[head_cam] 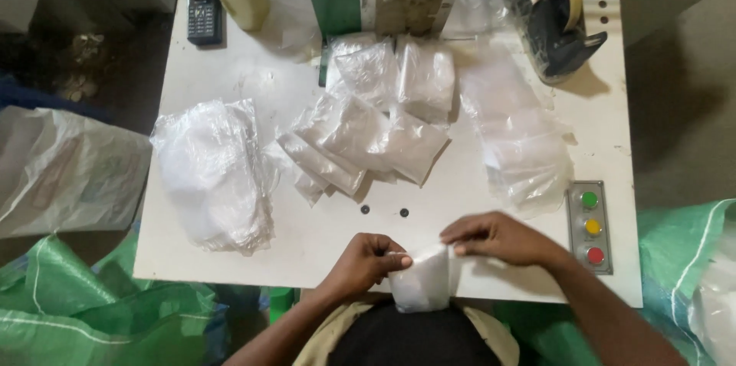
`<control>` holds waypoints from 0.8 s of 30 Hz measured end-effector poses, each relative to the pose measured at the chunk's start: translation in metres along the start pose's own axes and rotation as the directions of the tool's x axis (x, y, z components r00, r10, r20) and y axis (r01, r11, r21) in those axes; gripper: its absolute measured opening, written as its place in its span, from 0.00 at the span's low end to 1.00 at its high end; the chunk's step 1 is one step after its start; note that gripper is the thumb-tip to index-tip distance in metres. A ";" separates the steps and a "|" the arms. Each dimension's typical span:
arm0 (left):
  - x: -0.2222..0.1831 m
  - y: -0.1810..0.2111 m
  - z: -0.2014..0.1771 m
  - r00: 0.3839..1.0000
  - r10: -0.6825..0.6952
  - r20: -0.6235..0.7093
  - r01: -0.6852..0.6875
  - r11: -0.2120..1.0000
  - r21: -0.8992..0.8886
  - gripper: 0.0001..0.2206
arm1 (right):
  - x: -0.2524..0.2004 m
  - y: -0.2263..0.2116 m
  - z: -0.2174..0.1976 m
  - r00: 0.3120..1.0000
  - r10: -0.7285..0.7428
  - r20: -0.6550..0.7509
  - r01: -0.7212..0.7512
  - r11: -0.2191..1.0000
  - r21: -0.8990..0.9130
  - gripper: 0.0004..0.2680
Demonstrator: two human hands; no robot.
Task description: Manually folding and arranging small plastic bags on a work table in a packaging facility.
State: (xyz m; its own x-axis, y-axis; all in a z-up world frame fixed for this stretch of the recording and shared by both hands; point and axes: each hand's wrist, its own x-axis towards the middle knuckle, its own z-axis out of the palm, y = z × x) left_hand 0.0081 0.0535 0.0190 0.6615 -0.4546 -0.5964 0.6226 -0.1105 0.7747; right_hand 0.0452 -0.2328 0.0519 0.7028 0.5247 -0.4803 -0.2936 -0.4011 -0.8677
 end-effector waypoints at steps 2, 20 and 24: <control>-0.015 0.014 0.002 0.971 0.065 -0.229 -0.044 0.995 0.094 0.07 | 0.004 -0.021 -0.047 0.863 0.265 -0.430 -0.249 0.964 0.094 0.11; -0.015 0.023 0.037 0.273 0.951 -0.143 -0.404 0.248 0.881 0.05 | 0.037 0.050 -0.265 0.516 -0.190 -0.835 -0.482 0.742 -0.466 0.10; 0.009 0.015 0.051 0.277 0.960 -0.049 -0.394 0.160 0.905 0.03 | 0.022 0.021 -0.174 0.521 -0.014 -0.854 -0.444 0.849 -0.285 0.06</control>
State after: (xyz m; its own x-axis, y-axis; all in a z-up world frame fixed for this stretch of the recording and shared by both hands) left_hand 0.0020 0.0025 0.0359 0.8011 -0.1890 0.5679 -0.5398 -0.6381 0.5491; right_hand 0.1670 -0.3606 0.0454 0.9232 -0.3622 -0.1285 -0.3769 -0.7878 -0.4871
